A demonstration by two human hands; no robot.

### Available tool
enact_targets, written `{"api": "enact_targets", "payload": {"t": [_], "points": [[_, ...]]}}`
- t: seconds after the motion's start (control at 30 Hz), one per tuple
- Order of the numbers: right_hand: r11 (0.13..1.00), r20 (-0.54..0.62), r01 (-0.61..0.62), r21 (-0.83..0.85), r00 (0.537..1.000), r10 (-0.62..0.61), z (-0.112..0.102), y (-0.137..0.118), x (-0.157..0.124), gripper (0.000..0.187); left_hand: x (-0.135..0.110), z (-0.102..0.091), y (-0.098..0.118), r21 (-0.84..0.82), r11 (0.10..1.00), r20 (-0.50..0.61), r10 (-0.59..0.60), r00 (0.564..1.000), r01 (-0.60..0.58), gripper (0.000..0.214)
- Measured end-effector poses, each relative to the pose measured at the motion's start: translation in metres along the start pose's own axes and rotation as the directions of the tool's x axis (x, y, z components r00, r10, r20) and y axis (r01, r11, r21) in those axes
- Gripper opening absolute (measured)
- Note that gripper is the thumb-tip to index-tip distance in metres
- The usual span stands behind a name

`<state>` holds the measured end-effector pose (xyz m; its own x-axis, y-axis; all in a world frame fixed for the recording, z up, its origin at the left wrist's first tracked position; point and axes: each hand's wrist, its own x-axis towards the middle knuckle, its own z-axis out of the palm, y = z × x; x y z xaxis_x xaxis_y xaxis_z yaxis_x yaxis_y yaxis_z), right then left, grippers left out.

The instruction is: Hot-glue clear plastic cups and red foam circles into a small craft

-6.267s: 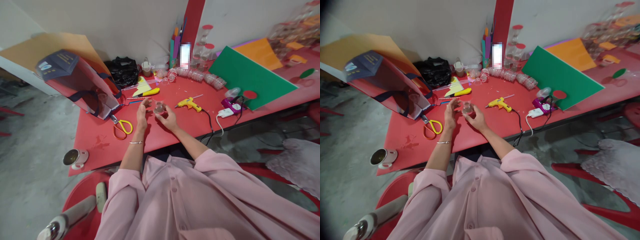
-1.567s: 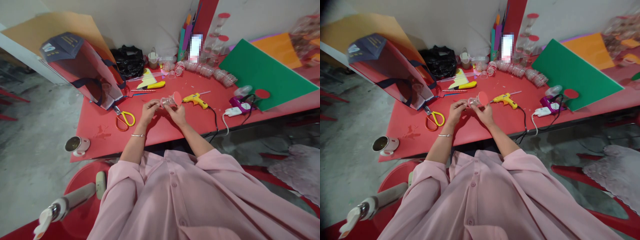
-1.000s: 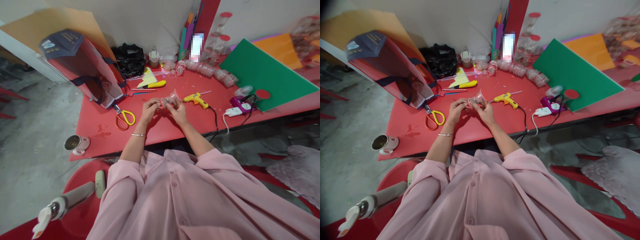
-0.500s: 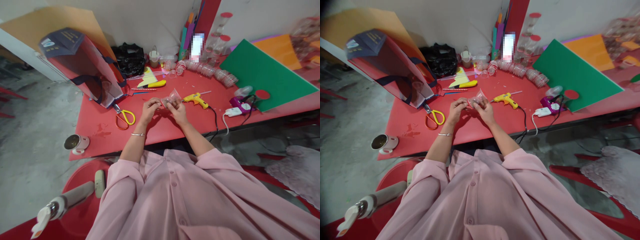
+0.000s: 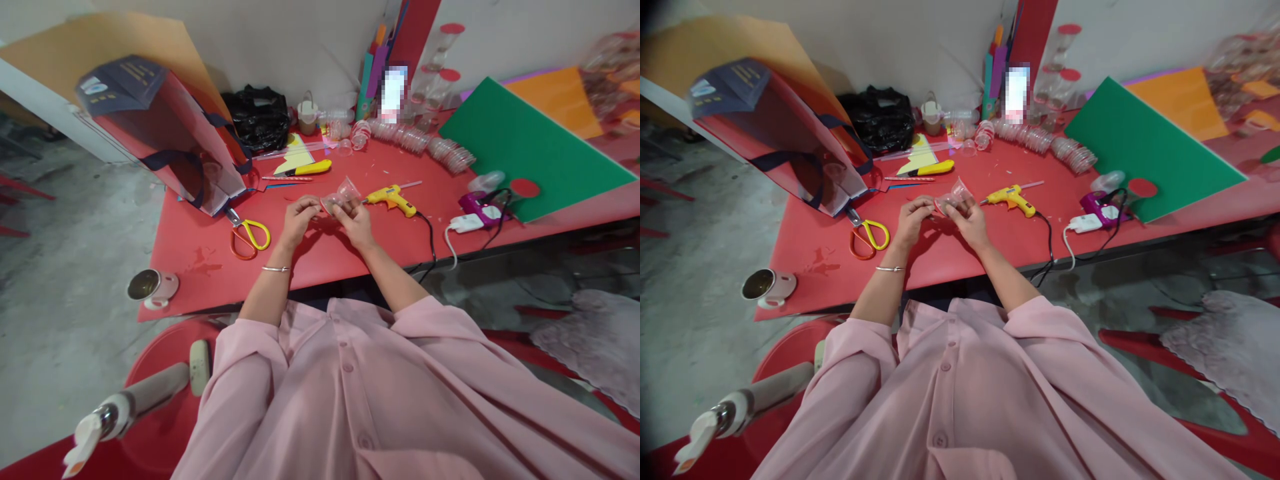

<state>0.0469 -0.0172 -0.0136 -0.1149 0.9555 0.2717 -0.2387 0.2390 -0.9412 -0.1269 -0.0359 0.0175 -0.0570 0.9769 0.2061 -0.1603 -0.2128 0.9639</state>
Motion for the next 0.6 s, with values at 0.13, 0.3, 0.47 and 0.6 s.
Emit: {"api": "enact_targets", "payload": {"t": [0.13,0.3,0.47,0.6], "points": [[1.000,-0.013,0.010,-0.022,1.000,-0.011,0.0005,0.0029,0.0001,0.070,0.0014,-0.0004,-0.0023,0.015,1.000,-0.023,-0.024,0.999,0.024,0.011],[0.998,-0.019,0.002,-0.068,1.000,-0.003,-0.0008,0.0031,-0.0002,0.065,0.0028,-0.0009,-0.0040,0.025,0.997,-0.083,-0.065,0.994,0.067,0.012],[0.994,-0.007,0.024,-0.102,1.000,-0.025,-0.0026,0.0049,-0.0004,0.058,0.0045,-0.0019,-0.0068,0.056,0.997,-0.121,-0.054,0.991,0.062,0.013],[0.996,-0.041,0.031,-0.087,0.999,-0.035,-0.0011,0.0056,-0.0009,0.068,0.0072,-0.0044,-0.0105,0.080,0.996,-0.165,-0.029,0.986,0.042,0.015]]}}
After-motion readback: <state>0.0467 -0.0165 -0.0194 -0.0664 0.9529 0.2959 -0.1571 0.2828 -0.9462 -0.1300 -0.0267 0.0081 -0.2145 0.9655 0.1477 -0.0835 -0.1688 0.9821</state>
